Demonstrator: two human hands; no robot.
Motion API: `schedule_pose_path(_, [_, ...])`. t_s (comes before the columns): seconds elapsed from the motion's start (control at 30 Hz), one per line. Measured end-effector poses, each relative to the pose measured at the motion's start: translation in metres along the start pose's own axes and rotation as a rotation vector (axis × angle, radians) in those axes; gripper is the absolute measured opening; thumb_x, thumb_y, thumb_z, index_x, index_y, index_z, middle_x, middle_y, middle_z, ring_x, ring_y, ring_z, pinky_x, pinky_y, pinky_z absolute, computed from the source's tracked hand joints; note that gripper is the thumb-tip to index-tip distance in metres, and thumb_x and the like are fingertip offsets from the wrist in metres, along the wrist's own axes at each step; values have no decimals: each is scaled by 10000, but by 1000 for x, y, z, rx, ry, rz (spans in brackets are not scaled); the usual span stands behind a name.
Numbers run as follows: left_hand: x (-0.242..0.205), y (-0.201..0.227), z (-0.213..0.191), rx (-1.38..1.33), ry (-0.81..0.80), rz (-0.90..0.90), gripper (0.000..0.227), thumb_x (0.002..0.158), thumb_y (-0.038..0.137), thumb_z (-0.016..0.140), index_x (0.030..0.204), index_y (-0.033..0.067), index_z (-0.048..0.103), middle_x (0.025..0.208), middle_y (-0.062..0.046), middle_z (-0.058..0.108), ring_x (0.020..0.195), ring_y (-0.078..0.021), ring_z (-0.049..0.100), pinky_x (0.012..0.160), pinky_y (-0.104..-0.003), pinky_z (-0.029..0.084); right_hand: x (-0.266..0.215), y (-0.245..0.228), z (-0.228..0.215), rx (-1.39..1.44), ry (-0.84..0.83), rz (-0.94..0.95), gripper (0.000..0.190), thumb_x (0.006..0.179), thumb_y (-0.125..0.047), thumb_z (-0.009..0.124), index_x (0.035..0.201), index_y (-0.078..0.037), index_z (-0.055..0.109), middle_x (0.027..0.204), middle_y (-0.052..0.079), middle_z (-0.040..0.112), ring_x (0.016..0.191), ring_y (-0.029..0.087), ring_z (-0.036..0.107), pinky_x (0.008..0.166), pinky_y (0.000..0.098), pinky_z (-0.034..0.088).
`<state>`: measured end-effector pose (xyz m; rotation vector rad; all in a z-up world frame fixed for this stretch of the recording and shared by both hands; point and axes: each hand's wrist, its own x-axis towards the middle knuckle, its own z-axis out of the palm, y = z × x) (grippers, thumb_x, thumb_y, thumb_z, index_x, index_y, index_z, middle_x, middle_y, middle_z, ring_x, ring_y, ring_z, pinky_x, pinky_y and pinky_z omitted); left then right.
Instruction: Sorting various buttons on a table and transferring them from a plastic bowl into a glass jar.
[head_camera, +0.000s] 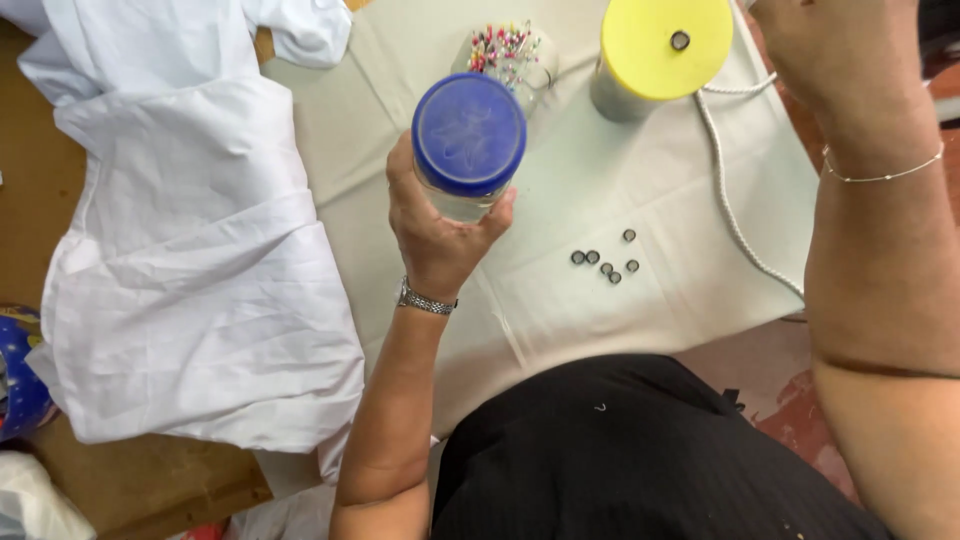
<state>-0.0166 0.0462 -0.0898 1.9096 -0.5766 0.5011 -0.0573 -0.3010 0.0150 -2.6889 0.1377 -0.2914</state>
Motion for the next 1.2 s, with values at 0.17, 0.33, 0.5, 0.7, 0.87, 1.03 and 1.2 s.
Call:
schedule_pose_path(0.17, [-11, -30, 14, 97, 79, -77, 970, 750, 423, 906, 1472, 34, 389, 1399, -176, 551, 1273, -352, 614, 1096, -439, 534, 7, 34, 45, -207, 151, -271, 403, 961, -34, 799, 1363, -70, 808, 1235, 142, 779, 1074, 324, 684, 889, 446, 515])
schedule_pose_path(0.33, [-27, -26, 14, 4, 138, -228, 960, 780, 349, 899, 1474, -6, 338, 1405, -208, 533, 1269, -358, 594, 1096, -417, 502, 8, 43, 80, -499, 372, -409, 279, 968, 10, 746, 1156, -175, 838, 1066, 0, 700, 905, 226, 618, 657, 311, 524])
schedule_pose_path(0.5, [-39, 26, 14, 89, 249, 310, 830, 926, 377, 808, 1513, 28, 338, 1503, -187, 405, 1402, -385, 450, 1206, -526, 414, 7, 64, 78, -132, 339, -200, 466, 843, 207, 577, 1180, -42, 783, 1087, 155, 626, 912, 320, 632, 830, 408, 539])
schedule_pose_path(0.7, [-3, 53, 110, -100, -341, 123, 867, 935, 238, 781, 1555, -29, 236, 1622, -227, 332, 1553, -377, 345, 1326, -456, 332, 4, 64, 66, 591, 478, 355, 220, 1065, 127, 552, 1088, -76, 635, 1041, 78, 670, 833, 98, 675, 709, 192, 632])
schedule_pose_path(0.87, [28, 23, 184, 113, -382, 73, 1287, 736, 268, 954, 1638, 92, 53, 1705, -324, 166, 1604, -390, 295, 1207, -390, 446, 4, 51, 69, 470, 463, 263, 202, 984, 137, 563, 1046, -9, 687, 1123, 161, 578, 817, 181, 727, 681, 298, 711])
schedule_pose_path(1.03, [25, 12, 196, 3, -291, 44, 745, 770, 240, 940, 1406, 206, 554, 1664, -170, 294, 1464, -362, 547, 1065, -416, 599, 0, 29, 48, 325, 568, -18, 408, 883, 282, 440, 1096, 78, 723, 1117, 210, 540, 816, 284, 731, 824, 328, 684])
schedule_pose_path(1.2, [31, 21, 178, -188, -351, -58, 1110, 739, 320, 940, 1561, 128, 219, 1721, -138, 179, 1591, -324, 324, 1254, -399, 433, 15, 71, 73, 264, 384, 258, 453, 892, 200, 438, 1109, -52, 745, 1119, 147, 576, 733, 171, 656, 706, 310, 588])
